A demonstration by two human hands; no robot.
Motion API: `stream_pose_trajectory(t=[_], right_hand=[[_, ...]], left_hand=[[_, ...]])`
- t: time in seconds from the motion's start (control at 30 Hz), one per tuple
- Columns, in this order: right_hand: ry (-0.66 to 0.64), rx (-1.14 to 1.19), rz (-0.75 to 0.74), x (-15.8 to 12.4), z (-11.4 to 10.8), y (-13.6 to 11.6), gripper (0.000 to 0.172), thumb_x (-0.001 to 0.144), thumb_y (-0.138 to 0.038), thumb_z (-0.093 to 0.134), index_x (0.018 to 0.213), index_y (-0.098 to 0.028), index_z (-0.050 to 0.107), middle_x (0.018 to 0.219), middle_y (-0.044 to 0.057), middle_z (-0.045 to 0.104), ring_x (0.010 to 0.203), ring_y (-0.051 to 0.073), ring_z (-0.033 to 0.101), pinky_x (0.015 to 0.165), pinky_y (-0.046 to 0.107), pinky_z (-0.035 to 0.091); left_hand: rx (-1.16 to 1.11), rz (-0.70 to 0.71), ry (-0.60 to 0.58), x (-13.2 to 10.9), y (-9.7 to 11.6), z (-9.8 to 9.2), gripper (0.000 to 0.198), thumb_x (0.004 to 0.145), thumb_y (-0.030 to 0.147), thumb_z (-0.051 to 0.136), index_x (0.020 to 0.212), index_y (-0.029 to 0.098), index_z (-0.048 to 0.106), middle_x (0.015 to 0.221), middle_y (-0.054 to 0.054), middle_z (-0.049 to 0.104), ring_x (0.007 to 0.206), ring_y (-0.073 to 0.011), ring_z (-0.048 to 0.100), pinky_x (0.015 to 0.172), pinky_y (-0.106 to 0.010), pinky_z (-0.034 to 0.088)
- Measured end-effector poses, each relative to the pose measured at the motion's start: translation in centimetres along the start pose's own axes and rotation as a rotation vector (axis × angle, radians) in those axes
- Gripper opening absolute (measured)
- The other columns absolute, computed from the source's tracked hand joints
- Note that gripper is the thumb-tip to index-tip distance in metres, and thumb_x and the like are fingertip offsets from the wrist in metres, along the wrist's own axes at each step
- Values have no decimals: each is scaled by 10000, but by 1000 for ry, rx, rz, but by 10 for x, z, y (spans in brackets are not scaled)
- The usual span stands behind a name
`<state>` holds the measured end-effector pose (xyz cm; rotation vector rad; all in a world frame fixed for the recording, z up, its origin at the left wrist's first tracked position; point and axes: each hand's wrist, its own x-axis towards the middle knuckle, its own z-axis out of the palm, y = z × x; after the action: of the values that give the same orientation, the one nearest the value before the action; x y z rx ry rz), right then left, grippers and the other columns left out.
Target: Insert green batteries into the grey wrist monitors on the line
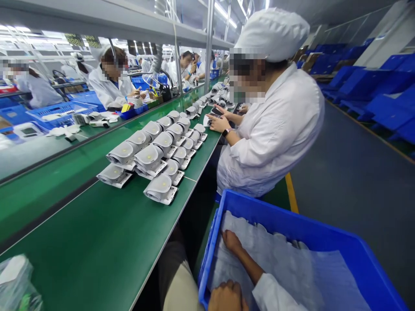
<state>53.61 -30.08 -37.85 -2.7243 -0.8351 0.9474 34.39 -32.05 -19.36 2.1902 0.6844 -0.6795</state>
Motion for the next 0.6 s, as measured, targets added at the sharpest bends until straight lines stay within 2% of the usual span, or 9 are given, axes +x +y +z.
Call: stream_pose_trajectory(t=[0.17, 0.27, 0.33, 0.43, 0.5, 0.6], right_hand=[[96, -60, -62, -5, -5, -10, 350, 1077, -459, 527, 1151, -159, 690, 1084, 69, 747, 1005, 207, 714, 977, 430, 557], [192, -103, -118, -2, -13, -15, 380, 1107, -298, 342, 1172, -156, 688, 1157, 111, 741, 1137, 224, 676, 1034, 375, 493], [220, -136, -162, 3, -19, -17, 410, 1064, -190, 309, 1136, -149, 710, 1250, 136, 716, 1237, 246, 623, 1048, 347, 466], [224, -184, -236, 4, -21, -19, 397, 975, -115, 387, 1195, -131, 717, 1365, 164, 670, 1279, 286, 585, 1094, 392, 440], [220, -211, -325, -5, -17, -18, 429, 912, -105, 475, 1277, -107, 700, 1416, 202, 641, 1323, 327, 552, 1181, 470, 369], [139, -235, -559, -32, 1, -12, 387, 828, -173, 627, 1183, -112, 767, 1323, 215, 703, 1349, 367, 534, 1255, 532, 281]], left_hand=[[-21, 37, 14, -9, 5, -9, 470, 905, 310, 473, 1277, 139, 704, 1316, -187, 715, 1242, -385, 666, 1047, -509, 549], [-46, 55, -6, -12, 4, -11, 502, 878, 362, 500, 1281, 143, 705, 1319, -199, 711, 1237, -406, 663, 1042, -531, 542], [-51, 84, -11, -11, 1, -8, 534, 852, 426, 533, 1269, 144, 713, 1304, -206, 716, 1223, -426, 662, 1034, -551, 533], [-53, 121, -17, -8, -5, 1, 574, 851, 536, 543, 1240, 157, 732, 1288, -199, 724, 1218, -435, 653, 1040, -563, 515], [-54, 120, -29, -6, -8, 6, 565, 862, 575, 541, 1218, 187, 745, 1286, -178, 729, 1227, -425, 647, 1058, -560, 507], [-42, 129, -38, -8, -6, 5, 498, 858, 550, 576, 1203, 233, 746, 1298, -142, 729, 1233, -397, 645, 1065, -533, 513]])
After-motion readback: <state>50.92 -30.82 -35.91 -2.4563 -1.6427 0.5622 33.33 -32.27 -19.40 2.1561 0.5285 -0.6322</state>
